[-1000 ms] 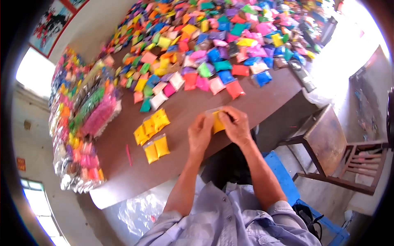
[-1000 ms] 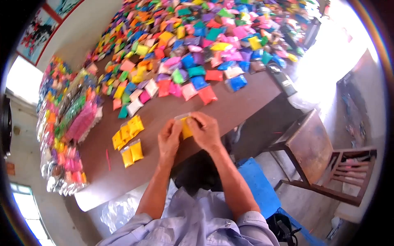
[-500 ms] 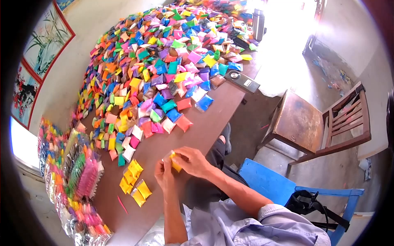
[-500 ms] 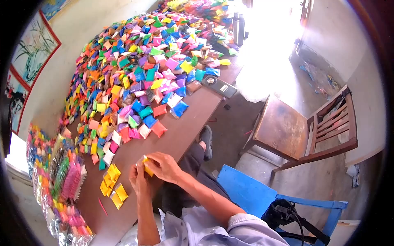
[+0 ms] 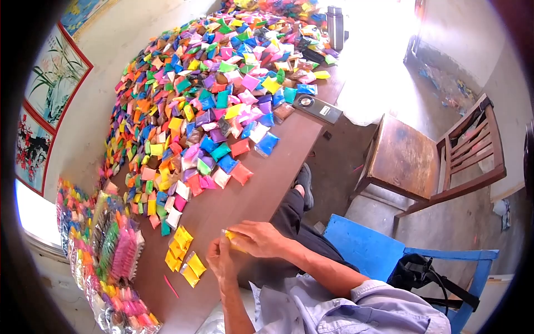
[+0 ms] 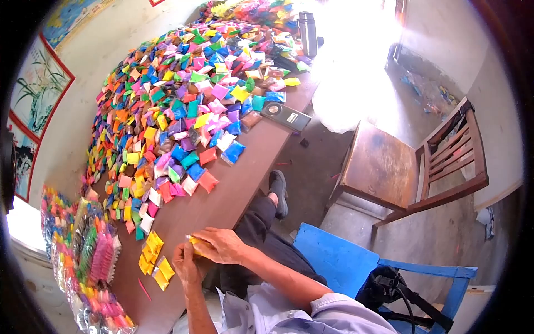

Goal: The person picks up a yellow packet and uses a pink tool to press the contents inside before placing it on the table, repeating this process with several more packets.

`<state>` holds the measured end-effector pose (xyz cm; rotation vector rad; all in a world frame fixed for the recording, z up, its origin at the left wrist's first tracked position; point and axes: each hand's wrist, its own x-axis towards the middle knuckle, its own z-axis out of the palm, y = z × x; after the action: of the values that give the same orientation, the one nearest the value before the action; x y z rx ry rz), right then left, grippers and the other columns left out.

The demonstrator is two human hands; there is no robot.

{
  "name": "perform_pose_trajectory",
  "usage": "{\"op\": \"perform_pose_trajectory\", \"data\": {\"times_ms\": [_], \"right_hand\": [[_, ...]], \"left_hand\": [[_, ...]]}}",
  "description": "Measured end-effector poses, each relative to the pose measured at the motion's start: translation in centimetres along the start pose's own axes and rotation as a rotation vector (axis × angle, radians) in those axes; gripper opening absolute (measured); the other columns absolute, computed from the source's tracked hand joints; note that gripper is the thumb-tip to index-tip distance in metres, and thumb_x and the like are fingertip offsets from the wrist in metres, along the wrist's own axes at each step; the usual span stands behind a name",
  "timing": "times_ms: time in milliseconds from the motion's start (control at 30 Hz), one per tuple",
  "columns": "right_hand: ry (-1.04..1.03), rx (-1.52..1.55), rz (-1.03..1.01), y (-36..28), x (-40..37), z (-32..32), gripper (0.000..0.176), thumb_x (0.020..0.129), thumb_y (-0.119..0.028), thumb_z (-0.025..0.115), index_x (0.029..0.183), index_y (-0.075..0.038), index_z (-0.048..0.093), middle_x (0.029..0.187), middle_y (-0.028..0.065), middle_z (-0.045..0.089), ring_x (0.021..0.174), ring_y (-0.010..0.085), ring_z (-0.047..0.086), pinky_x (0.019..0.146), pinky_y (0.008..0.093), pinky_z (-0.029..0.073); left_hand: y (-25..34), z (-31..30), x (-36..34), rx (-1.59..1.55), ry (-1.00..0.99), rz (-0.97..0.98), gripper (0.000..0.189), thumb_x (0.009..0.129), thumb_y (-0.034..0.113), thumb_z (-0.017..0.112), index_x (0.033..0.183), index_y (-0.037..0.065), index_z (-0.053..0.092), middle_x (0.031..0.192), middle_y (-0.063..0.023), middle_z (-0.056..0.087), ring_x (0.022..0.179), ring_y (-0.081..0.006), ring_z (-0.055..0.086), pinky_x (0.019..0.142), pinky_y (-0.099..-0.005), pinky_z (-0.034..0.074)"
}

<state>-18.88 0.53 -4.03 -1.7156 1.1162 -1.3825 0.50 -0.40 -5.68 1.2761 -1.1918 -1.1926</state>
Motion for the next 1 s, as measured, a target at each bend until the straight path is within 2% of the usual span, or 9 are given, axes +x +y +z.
{"op": "perform_pose_trajectory", "data": {"times_ms": [267, 367, 533, 667, 733, 767, 933, 967, 1000], "right_hand": [[-0.044, 0.001, 0.021, 1.2, -0.1, 0.2, 0.031, 0.098, -0.018, 0.07, 0.125, -0.002, 0.069, 0.111, 0.0184, 0.073, 0.1, 0.0371, 0.071, 0.085, 0.0414, 0.057], [-0.066, 0.094, 0.164, 0.6, 0.0, -0.2, 0.034, 0.097, -0.018, 0.072, 0.127, -0.002, 0.067, 0.111, 0.0188, 0.074, 0.099, 0.0365, 0.072, 0.083, 0.041, 0.058], [-0.057, 0.012, 0.032, -0.1, 0.2, -0.7, 0.033, 0.094, -0.016, 0.073, 0.125, -0.005, 0.067, 0.104, 0.0177, 0.075, 0.09, 0.0372, 0.073, 0.08, 0.0411, 0.058], [-0.024, 0.054, -0.006, -0.3, 0.5, -1.0, 0.031, 0.093, -0.014, 0.073, 0.122, -0.005, 0.069, 0.101, 0.0175, 0.074, 0.087, 0.0365, 0.073, 0.078, 0.0397, 0.058], [-0.051, 0.116, 0.172, -0.1, 0.4, -1.0, 0.029, 0.092, -0.011, 0.072, 0.119, -0.004, 0.07, 0.102, 0.0181, 0.074, 0.089, 0.0347, 0.073, 0.078, 0.0384, 0.058], [-0.029, 0.083, 0.155, 0.5, 0.2, -0.7, 0.026, 0.091, -0.009, 0.072, 0.117, -0.003, 0.071, 0.103, 0.018, 0.074, 0.089, 0.0324, 0.074, 0.078, 0.0375, 0.058], [0.022, -0.003, 0.09, -0.4, 0.1, 0.1, 0.03, 0.091, -0.01, 0.075, 0.121, -0.004, 0.073, 0.109, 0.0178, 0.076, 0.092, 0.0318, 0.075, 0.081, 0.0374, 0.059], [0.052, -0.003, 0.012, 0.4, 0.1, 0.7, 0.028, 0.093, -0.011, 0.076, 0.121, -0.005, 0.074, 0.108, 0.016, 0.076, 0.09, 0.0285, 0.075, 0.081, 0.0362, 0.059], [0.019, 0.056, 0.098, 0.0, 0.1, 0.8, 0.024, 0.095, -0.011, 0.076, 0.119, -0.004, 0.076, 0.104, 0.014, 0.076, 0.086, 0.0222, 0.075, 0.077, 0.033, 0.059]], "left_hand": [[1.8, 1.8, -0.2, 0.079, 0.037, 0.023, 0.023, 0.101, 0.022, 0.071, 0.109, 0.001, 0.073, 0.096, -0.0022, 0.071, 0.087, -0.0103, 0.063, 0.078, -0.0278, 0.052], [1.1, 1.0, 0.1, 0.112, 0.036, 0.004, 0.025, 0.1, 0.022, 0.072, 0.109, 0.0, 0.072, 0.096, -0.0032, 0.071, 0.087, -0.0116, 0.063, 0.079, -0.0291, 0.052], [2.0, 1.1, 0.1, 0.232, 0.084, 0.091, 0.025, 0.102, 0.023, 0.071, 0.109, -0.001, 0.072, 0.095, -0.0031, 0.07, 0.088, -0.0123, 0.062, 0.08, -0.0294, 0.052], [2.2, 0.9, 0.5, 0.176, 0.139, 0.053, 0.025, 0.102, 0.025, 0.071, 0.109, 0.0, 0.072, 0.094, -0.0022, 0.068, 0.088, -0.0118, 0.061, 0.08, -0.0281, 0.051], [2.6, 1.2, 0.1, -0.021, 0.059, -0.093, 0.025, 0.103, 0.025, 0.071, 0.109, 0.001, 0.072, 0.093, -0.0012, 0.068, 0.087, -0.0113, 0.06, 0.078, -0.0276, 0.05], [2.0, 0.6, 0.1, 0.146, 0.042, -0.064, 0.025, 0.103, 0.024, 0.07, 0.106, 0.0, 0.073, 0.089, -0.0009, 0.068, 0.083, -0.0102, 0.06, 0.076, -0.0273, 0.05], [3.3, 1.0, 0.0, 0.304, 0.063, -0.049, 0.025, 0.101, 0.023, 0.071, 0.103, -0.001, 0.075, 0.085, -0.0035, 0.071, 0.079, -0.0104, 0.062, 0.071, -0.03, 0.052], [2.7, 0.7, 0.1, 0.294, 0.072, -0.06, 0.025, 0.1, 0.023, 0.071, 0.104, -0.001, 0.075, 0.084, -0.0036, 0.071, 0.079, -0.0101, 0.062, 0.07, -0.0303, 0.052], [2.6, 0.6, 0.0, 0.365, 0.08, -0.036, 0.025, 0.101, 0.023, 0.071, 0.104, -0.001, 0.076, 0.082, -0.0034, 0.071, 0.078, -0.0093, 0.062, 0.069, -0.0296, 0.052]]}}
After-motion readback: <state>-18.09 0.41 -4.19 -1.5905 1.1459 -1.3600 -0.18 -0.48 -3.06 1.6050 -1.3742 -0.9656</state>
